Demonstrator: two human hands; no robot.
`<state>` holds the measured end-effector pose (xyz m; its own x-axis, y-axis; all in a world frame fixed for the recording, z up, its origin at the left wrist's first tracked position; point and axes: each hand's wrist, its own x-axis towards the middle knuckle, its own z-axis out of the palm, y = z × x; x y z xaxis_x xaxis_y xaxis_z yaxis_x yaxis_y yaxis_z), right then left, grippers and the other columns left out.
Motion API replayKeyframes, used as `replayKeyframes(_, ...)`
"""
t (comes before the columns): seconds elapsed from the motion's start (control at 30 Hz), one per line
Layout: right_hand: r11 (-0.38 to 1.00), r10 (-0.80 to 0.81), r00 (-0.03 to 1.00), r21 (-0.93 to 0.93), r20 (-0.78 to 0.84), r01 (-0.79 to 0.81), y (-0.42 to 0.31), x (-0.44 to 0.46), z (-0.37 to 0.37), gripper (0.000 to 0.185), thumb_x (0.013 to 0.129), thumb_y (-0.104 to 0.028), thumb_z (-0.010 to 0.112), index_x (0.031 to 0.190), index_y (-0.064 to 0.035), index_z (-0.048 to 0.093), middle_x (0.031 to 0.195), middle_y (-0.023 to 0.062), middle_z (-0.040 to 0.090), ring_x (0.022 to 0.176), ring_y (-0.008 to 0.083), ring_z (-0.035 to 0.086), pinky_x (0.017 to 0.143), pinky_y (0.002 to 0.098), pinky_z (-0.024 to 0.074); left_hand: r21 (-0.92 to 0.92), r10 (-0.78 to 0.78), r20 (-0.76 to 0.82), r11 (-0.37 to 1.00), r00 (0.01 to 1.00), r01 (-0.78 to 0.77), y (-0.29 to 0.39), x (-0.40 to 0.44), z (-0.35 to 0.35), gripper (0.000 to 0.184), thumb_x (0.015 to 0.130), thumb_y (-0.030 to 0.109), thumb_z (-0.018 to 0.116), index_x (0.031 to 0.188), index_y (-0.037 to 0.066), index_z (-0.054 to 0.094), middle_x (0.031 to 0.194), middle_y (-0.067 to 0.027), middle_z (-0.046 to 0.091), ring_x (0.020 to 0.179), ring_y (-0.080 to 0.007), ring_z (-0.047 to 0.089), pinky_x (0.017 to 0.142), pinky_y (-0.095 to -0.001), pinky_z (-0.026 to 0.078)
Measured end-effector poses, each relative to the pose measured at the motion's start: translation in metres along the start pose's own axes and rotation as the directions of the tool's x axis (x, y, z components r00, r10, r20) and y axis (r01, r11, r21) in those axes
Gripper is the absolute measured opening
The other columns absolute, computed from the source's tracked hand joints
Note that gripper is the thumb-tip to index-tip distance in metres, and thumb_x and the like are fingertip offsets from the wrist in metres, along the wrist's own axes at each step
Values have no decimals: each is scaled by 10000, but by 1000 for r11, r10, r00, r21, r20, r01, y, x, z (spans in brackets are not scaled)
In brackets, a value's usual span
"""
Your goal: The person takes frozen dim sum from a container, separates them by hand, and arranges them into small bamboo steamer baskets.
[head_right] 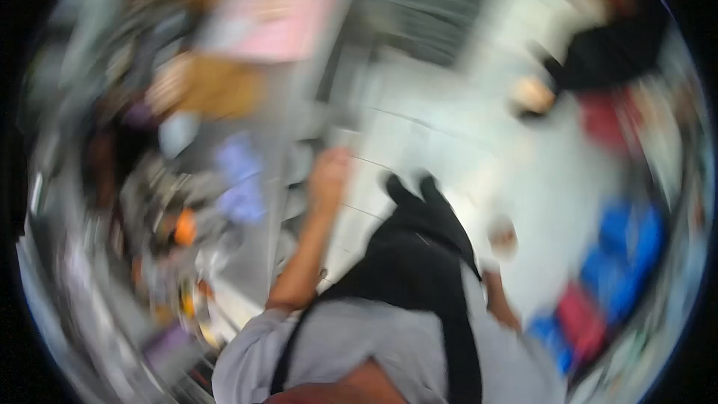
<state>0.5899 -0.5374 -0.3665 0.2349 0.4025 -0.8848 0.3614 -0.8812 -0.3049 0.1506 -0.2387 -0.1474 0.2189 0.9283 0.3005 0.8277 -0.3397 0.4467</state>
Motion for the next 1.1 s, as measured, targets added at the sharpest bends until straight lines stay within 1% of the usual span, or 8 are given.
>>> replayKeyframes(0.1,883,-257,940,-341,226,323,0,93,-26,277,880,-304,630,997,-55,593,891,143,603,813,258,598,674,425,492,-596,-400,11,733,916,327,36,-17,14,264,904,143,634,1136,17,618,1146,-177,625,1131,-310,580,996,-376,437)
replayKeyframes(0.23,376,-390,802,-717,453,588,31,194,-58,297,910,-310,600,1057,-53,585,995,166,609,929,271,605,718,426,497,-472,-455,78,767,887,434,81,-32,-33,303,931,201,606,1166,10,594,1186,-187,613,1129,-339,581,959,-386,456)
replayKeyframes(0.27,934,-174,937,-252,302,254,-25,158,-58,303,929,-312,573,1089,-56,571,1052,157,597,973,286,588,739,445,496,-473,-465,63,765,883,437,81,-35,-31,302,930,201,606,1165,11,595,1186,-186,613,1127,-338,582,958,-388,456)
replayKeyframes(0.3,882,58,991,458,124,-109,-105,95,-57,310,948,-315,547,1122,-59,556,1108,148,584,1016,302,571,761,464,495,-474,-476,47,763,878,439,83,-45,-32,302,930,201,607,1164,11,596,1186,-184,614,1126,-337,583,956,-390,456)
replayKeyframes(0.6,856,-515,851,111,103,505,-106,149,-6,258,970,-261,469,922,-64,628,715,88,578,612,220,563,514,390,488,-254,-374,-156,910,914,329,55,-143,-48,244,917,131,610,1133,19,633,1164,-158,639,1148,-317,557,1012,-395,412)
replayKeyframes(0.87,747,309,891,665,-331,-12,-14,-38,10,504,824,-260,654,1213,14,487,829,152,632,636,269,634,481,447,551,-504,-503,89,722,860,474,25,-226,-68,262,955,167,593,1109,-41,636,1051,-117,669,955,-183,621,873,-298,483)
replayKeyframes(0.9,670,401,871,739,-285,-67,18,-36,-10,852,804,-201,716,1423,-32,156,1104,210,570,754,327,653,519,504,545,-516,-497,151,698,855,497,17,-237,-64,266,956,171,593,1110,-41,636,1056,-119,669,961,-186,622,875,-301,483)
replayKeyframes(1.1,371,687,614,914,-388,162,222,-121,-67,502,870,-333,633,1260,-62,471,981,156,627,745,292,646,570,473,529,-396,-384,241,799,891,452,45,-202,-96,234,946,158,598,1101,-8,655,1027,-99,674,947,-187,615,894,-310,470)
